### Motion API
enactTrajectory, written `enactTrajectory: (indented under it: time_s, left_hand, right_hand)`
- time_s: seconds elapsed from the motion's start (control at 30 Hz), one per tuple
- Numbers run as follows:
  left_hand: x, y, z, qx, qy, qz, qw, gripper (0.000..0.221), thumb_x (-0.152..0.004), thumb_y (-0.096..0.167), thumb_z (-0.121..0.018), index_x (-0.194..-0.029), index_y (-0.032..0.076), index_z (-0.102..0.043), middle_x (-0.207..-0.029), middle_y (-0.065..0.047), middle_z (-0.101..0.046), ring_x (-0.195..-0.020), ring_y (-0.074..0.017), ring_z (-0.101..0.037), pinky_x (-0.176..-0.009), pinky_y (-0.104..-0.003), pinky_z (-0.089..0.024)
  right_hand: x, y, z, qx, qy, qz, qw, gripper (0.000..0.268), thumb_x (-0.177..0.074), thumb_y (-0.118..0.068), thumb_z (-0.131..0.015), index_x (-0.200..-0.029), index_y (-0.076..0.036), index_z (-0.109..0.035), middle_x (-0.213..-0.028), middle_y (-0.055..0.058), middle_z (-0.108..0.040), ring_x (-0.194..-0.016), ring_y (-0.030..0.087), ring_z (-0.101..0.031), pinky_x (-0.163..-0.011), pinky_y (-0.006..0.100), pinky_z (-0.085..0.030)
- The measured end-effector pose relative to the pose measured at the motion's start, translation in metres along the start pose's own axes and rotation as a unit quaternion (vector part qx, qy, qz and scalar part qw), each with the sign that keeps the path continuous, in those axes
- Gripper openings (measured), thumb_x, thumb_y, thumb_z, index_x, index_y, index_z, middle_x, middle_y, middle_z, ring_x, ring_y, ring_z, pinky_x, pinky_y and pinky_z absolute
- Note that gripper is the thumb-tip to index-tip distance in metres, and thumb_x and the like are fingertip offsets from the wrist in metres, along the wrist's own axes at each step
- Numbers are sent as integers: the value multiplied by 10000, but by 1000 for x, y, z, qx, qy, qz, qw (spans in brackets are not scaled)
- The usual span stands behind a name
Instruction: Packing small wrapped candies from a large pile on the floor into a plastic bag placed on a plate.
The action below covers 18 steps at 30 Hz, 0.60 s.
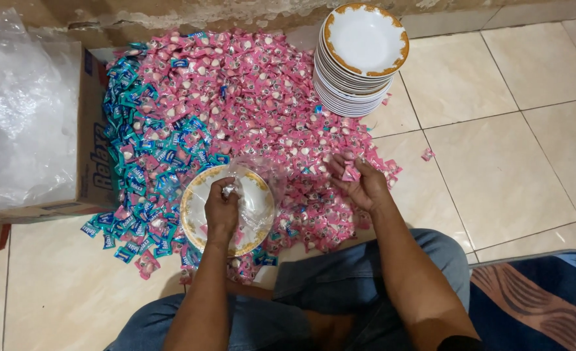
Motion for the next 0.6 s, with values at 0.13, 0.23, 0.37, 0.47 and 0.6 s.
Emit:
enactTrajectory:
  time_s: [0.13,0.23,0.37,0.47,0.6]
  left_hand:
    - [4,2,1,9,1,4,1000,361,-912,127,-591,-1244,238,-678,-801,-80,-664,-795,-190,-612,-787,-353,-523]
    - [1,0,0,11,0,-3,1000,366,-902,128,-606,-1239,251,-678,-801,-87,-671,-798,-196,-625,-786,-364,-527]
    - [2,0,-1,12,1,3,1000,360,-902,135,-604,-1229,266,-682,-743,-50,-609,-755,-175,-596,-744,-341,-517]
    - [5,4,-1,12,2,7,1000,356,-900,142,-604,-1219,278,-684,-732,-38,-600,-747,-169,-599,-738,-335,-516]
    - [4,7,0,6,2,10,1000,357,-898,146,-602,-1218,281,-684,-730,-25,-582,-753,-169,-604,-742,-336,-517]
  right_hand:
    - [-10,5,1,-46,-75,-14,996,467,-966,-61,-454,-1425,-74,-537,-1481,245,-541,-1382,449,-497,-1034,710,-437]
    - [-7,7,-10,-60,-129,-24,990,640,-864,-62,-509,-1503,-76,-478,-1506,245,-512,-1413,426,-461,-1066,674,-438]
    - [-5,12,-14,-88,-144,-48,984,699,-817,-73,-479,-1516,-74,-457,-1549,248,-455,-1444,451,-407,-1075,667,-435]
    - [-5,17,-17,-102,-150,-62,981,710,-821,-240,-530,-1507,-68,-469,-1536,261,-466,-1424,473,-425,-1035,688,-458]
    - [-25,32,-9,-74,-153,-76,983,646,-972,-498,-453,-1437,-57,-538,-1443,313,-539,-1317,513,-533,-924,722,-523]
Point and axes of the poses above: each hand's wrist, its own x-axis away from the middle knuckle, its own z-axis out of the back of the hand, y = z × x, the point moved 7 cm from there along -x, towards the middle knuckle
